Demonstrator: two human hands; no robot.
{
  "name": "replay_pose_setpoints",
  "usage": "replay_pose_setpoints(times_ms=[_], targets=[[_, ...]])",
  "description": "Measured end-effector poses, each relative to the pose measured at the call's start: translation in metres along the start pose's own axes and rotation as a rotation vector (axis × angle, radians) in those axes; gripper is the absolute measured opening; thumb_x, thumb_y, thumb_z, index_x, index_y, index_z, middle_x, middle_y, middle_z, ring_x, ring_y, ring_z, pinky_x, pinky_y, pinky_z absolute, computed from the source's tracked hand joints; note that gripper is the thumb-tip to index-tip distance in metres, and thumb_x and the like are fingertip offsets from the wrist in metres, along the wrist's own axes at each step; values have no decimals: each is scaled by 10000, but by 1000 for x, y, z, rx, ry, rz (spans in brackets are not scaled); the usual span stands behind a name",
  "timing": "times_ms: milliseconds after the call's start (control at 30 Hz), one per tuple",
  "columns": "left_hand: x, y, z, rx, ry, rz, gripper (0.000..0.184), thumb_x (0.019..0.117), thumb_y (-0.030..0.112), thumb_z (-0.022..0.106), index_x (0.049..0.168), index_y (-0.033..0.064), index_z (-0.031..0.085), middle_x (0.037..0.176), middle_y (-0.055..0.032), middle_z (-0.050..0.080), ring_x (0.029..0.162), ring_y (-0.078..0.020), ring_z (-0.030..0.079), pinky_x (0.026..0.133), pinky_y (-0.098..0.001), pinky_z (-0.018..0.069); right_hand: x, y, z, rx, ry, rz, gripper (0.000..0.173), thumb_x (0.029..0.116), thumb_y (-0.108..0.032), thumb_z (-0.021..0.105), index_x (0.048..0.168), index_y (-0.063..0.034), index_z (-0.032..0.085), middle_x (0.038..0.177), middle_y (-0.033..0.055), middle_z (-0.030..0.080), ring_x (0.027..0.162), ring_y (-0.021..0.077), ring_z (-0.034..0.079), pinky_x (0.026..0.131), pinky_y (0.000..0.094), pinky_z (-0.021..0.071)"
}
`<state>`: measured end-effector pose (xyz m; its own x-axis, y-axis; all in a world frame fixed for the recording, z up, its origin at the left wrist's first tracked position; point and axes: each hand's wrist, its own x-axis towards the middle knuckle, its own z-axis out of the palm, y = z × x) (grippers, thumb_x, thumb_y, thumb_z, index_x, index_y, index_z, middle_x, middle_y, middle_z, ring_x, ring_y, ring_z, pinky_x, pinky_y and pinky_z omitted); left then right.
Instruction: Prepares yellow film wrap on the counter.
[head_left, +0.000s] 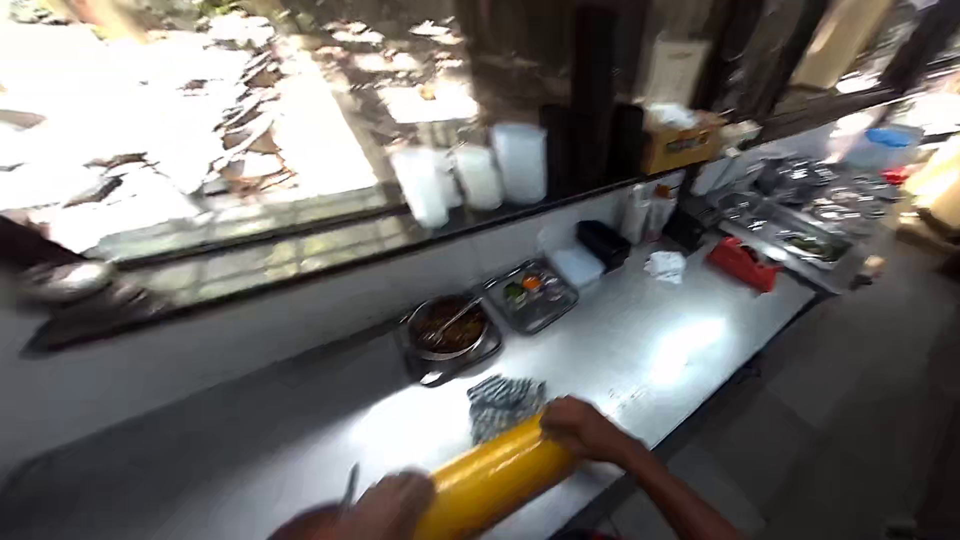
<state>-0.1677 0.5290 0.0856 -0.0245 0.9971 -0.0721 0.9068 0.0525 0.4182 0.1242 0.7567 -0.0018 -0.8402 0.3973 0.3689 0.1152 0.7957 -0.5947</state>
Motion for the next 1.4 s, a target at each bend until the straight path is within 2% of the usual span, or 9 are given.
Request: replay_pose_setpoints(times_ms=[133, 233, 500, 700, 800, 867, 1000, 1200, 1400], targets=[[-8, -33, 18, 126, 36, -65, 219, 1047, 170, 514, 1105, 147, 724, 1035, -54, 725, 985, -245, 704, 872, -482, 581, 10, -5, 0, -82, -1, -89, 191, 1045, -261, 560, 1040, -154, 718, 997, -7, 675, 975, 147, 645, 876, 371, 546], [-15, -37, 23, 117, 98, -107, 214, 1040, 190, 533, 1098, 183, 739, 1002, 1, 730, 968, -177, 704, 887, -425, 583, 11, -7, 3, -135, 50, -109, 189, 1043, -277, 555, 1021, -171, 710, 950, -20, 651, 930, 137, 630, 844, 359, 529], [-63, -1, 33, -35, 146, -197, 257, 1061, 300, 509, 1116, 230, 750, 1035, 54, 738, 981, -105, 697, 901, -364, 575, -17, -9, 13, -121, 199, -101, 149, 1024, -283, 592, 989, -205, 714, 957, -36, 667, 1043, 159, 641, 1065, 480, 466], [-79, 22, 74, -294, 318, -444, 210, 1035, 323, 560, 1097, 212, 726, 1042, 43, 692, 994, -93, 656, 922, -322, 558, -42, -12, 31, -70, 305, 34, 129, 1002, -321, 632, 987, -215, 704, 1033, 11, 635, 1225, 250, 567, 1117, 529, 427], [-78, 37, 86, -402, 413, -561, 165, 989, 333, 611, 1063, 225, 712, 1431, -74, 527, 1310, -210, 533, 1036, -388, 520, -41, -10, 34, -66, 345, 4, 133, 1021, -321, 602, 992, -210, 669, 1093, 9, 631, 1267, 236, 551, 1135, 510, 425], [-81, 40, 86, -586, 386, -566, 191, 1005, 351, 610, 1089, 205, 702, 1603, -82, 395, 1442, -222, 446, 1078, -378, 519, -39, -7, 34, -63, 347, -40, 136, 1034, -304, 581, 1003, -201, 663, 1089, 1, 655, 1250, 224, 577, 1145, 506, 424], [-90, 46, 83, -831, 372, -553, 172, 1006, 312, 635, 1070, 170, 709, 1547, -52, 470, 1345, -194, 550, 999, -355, 586, -46, -1, 35, -48, 329, -96, 141, 1034, -283, 570, 968, -193, 656, 959, -30, 679, 1126, 186, 623, 1145, 481, 403], [-127, 73, 86, -1048, 432, -638, 156, 950, 263, 724, 1049, 143, 712, 1509, -84, 479, 1265, -242, 601, 906, -386, 633, -63, -1, 39, 26, 240, -185, 99, 1022, -236, 566, 980, -213, 653, 931, -34, 674, 1008, 156, 643, 1157, 523, 354], [-184, 83, 100, -1091, 626, -680, 147, 935, 246, 738, 1008, 120, 722, 1431, -106, 573, 1308, -277, 564, 1018, -434, 558, -61, -27, 65, 92, 156, -270, 83, 1009, -240, 582, 999, -246, 664, 946, -57, 690, 993, 155, 641, 1135, 532, 365]])
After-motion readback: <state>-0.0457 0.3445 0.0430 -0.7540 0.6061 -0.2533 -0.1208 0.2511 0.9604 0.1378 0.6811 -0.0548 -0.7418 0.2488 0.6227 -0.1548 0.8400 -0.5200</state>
